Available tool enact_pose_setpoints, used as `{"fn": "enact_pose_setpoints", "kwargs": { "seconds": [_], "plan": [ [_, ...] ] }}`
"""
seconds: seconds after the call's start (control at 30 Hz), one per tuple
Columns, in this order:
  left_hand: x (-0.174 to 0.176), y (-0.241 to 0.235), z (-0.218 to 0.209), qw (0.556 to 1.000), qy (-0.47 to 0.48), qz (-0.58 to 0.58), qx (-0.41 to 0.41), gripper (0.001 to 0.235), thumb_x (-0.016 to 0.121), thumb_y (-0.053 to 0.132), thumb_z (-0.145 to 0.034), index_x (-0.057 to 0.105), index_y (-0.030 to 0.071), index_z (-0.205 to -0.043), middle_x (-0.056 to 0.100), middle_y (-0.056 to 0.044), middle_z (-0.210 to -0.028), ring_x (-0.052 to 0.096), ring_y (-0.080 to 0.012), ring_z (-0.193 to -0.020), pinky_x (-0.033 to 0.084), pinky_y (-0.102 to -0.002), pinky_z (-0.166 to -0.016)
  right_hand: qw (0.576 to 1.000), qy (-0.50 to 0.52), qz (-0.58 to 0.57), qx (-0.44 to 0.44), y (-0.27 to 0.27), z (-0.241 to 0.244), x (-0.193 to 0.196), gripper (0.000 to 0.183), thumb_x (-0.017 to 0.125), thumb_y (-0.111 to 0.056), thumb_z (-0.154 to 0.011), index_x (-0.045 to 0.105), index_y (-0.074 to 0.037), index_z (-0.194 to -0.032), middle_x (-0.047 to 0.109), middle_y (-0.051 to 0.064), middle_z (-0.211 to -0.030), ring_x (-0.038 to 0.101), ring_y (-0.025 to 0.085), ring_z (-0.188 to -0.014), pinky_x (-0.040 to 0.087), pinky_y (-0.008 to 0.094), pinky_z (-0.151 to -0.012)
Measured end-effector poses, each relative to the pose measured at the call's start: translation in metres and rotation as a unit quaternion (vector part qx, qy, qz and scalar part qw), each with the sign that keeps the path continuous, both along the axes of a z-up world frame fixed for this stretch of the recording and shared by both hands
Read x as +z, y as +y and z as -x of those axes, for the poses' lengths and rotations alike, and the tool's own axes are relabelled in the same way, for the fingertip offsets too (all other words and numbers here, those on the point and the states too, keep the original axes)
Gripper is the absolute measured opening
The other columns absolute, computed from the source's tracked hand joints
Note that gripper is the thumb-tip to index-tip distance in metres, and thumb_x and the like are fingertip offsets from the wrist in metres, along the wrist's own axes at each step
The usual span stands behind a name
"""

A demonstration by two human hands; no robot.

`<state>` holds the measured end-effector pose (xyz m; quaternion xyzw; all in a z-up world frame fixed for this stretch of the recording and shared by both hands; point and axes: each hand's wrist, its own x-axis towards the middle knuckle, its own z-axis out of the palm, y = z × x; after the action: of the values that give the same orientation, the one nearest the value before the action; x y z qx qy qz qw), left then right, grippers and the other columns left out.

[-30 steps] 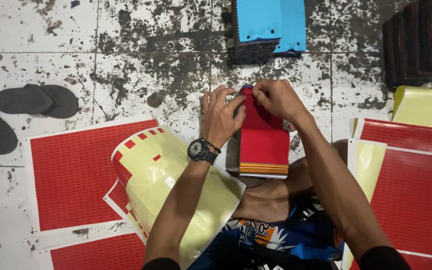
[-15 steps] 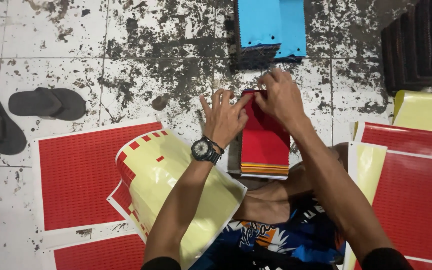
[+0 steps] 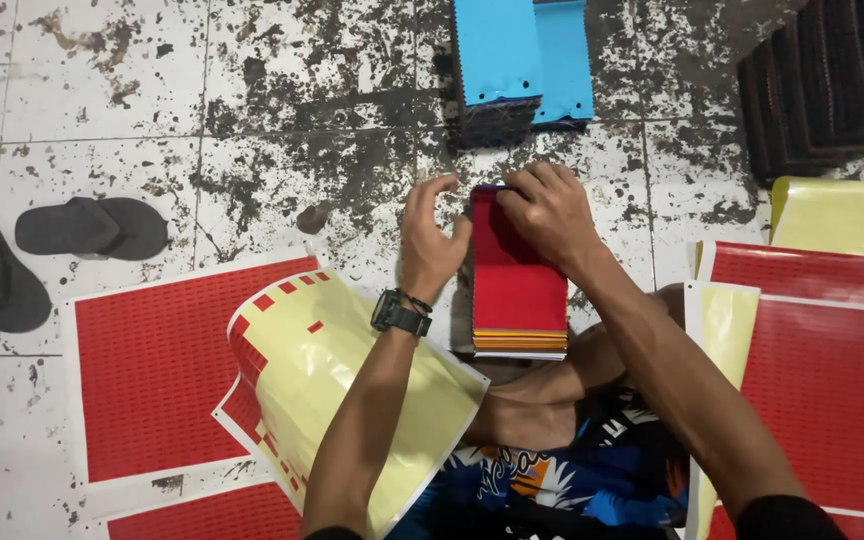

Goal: The person sits on the floor and assembles notebooks by peeling red adhesive strips from a sheet and applying them to the spine of a notebook. They repeat this process for several notebooks, stacking the finished items.

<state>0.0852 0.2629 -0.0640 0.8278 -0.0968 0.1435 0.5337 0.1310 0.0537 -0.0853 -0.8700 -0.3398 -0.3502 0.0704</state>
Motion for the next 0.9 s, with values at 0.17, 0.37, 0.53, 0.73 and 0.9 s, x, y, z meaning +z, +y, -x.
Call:
{"fn": "enact_pose_setpoints", "kwargs": {
  "seconds": [0.17, 0.37, 0.53, 0.73, 0.9],
  "plan": [
    [0.005, 0.006, -0.002, 0.996, -0.010, 0.079, -0.026, 0.058, 0.059, -0.003, -0.075, 0.059, 0.008, -0.132, 0.066, -0.011, -0.107, 0.066, -0.0347, -0.113, 0.046, -0.054, -0.103, 0.958, 0.277, -0.045, 0.058, 0.006, 0.021, 0.041, 0.006, 0.075, -0.014, -0.085, 0.071, -0.010, -0.085, 0.069, 0.009, -0.083, 0.069, 0.030, -0.083, 0.057, 0.041, -0.074],
    [0.015, 0.001, -0.002, 0.993, 0.050, 0.087, -0.062, 0.061, 0.058, -0.006, -0.073, 0.060, 0.013, -0.131, 0.074, -0.006, -0.099, 0.065, -0.0306, -0.118, 0.042, -0.053, -0.110, 0.823, 0.510, -0.245, 0.047, 0.009, 0.021, 0.069, 0.018, 0.074, -0.014, -0.090, 0.076, -0.003, -0.105, 0.076, 0.020, -0.087, 0.073, 0.038, -0.085, 0.058, 0.047, -0.076],
    [0.009, -0.001, -0.003, 0.990, 0.073, 0.094, -0.082, 0.064, 0.056, -0.006, -0.071, 0.059, 0.013, -0.131, 0.074, -0.007, -0.096, 0.065, -0.0296, -0.119, 0.039, -0.055, -0.113, 0.799, 0.542, -0.258, 0.035, 0.011, 0.015, 0.067, 0.016, 0.075, -0.016, -0.091, 0.078, -0.006, -0.103, 0.077, 0.018, -0.082, 0.074, 0.031, -0.078, 0.057, 0.044, -0.071],
    [0.006, -0.007, 0.000, 0.987, 0.098, 0.100, -0.084, 0.067, 0.059, -0.002, -0.071, 0.053, 0.011, -0.136, 0.075, -0.009, -0.103, 0.061, -0.0311, -0.126, 0.036, -0.058, -0.114, 0.806, 0.540, -0.243, 0.014, 0.004, 0.013, 0.049, 0.014, 0.072, -0.015, -0.093, 0.076, -0.005, -0.103, 0.075, 0.019, -0.080, 0.073, 0.032, -0.076, 0.055, 0.043, -0.068],
    [0.003, -0.021, 0.007, 0.993, -0.057, -0.096, 0.029, 0.046, 0.066, 0.021, -0.086, 0.055, 0.011, -0.130, 0.070, -0.008, -0.114, 0.063, -0.0312, -0.119, 0.041, -0.049, -0.105, 0.826, 0.514, -0.229, -0.023, 0.009, 0.005, 0.039, 0.014, 0.072, -0.021, -0.094, 0.078, -0.010, -0.099, 0.075, 0.013, -0.080, 0.073, 0.031, -0.078, 0.055, 0.044, -0.066]
  ]
}}
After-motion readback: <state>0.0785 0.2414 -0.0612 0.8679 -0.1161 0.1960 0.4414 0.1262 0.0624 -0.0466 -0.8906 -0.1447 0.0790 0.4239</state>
